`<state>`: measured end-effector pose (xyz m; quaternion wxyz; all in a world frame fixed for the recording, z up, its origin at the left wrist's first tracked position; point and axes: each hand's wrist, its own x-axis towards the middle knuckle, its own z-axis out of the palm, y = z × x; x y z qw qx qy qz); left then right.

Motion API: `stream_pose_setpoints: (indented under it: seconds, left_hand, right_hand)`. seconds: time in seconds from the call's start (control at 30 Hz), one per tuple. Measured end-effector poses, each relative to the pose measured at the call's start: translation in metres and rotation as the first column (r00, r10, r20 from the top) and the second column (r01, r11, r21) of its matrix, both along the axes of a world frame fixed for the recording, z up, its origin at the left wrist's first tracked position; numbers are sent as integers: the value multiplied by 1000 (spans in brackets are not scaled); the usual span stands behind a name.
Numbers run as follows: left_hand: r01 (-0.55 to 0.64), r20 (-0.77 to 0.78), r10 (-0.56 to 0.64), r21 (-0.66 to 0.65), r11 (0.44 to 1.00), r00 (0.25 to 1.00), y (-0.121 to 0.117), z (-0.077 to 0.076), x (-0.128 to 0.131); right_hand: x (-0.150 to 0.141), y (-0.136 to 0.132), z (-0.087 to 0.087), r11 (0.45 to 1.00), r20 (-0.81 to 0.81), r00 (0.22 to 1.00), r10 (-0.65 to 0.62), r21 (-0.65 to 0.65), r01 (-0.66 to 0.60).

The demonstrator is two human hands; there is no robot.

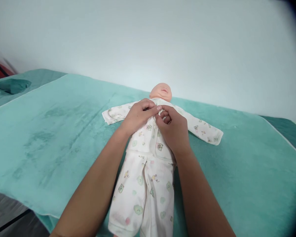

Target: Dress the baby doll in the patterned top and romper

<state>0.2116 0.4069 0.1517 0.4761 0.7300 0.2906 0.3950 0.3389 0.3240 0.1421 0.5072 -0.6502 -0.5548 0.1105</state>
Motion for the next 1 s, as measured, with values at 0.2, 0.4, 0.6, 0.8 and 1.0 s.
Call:
stream_pose_setpoints:
  seconds: [0.2,0.4,0.6,0.8,1.0]
  left_hand:
    - [16,21,-14,-81,997,1000,0,1,-2]
    - [23,3,-23,-74,997,1000,-1,1,-2]
    - [-42,-32,42,-14,999,999,-1,-1,-2]
    - [-3,-50,0,-49,999,999,-2,5,-10]
    - [103,-202,-102,-8,995,974,-5,17,-21]
  right_hand:
    - [1,0,2,999,-54,998,37,-36,-39]
    - [5,-3,5,988,-147,984,97,-105,-113]
    - [7,-9,11,969,-133,983,124,-196,-149]
    - [-2,-22,23,939,46,999,18,-343,-1]
    - [-2,-31,32,895,158,983,91,-446,-11]
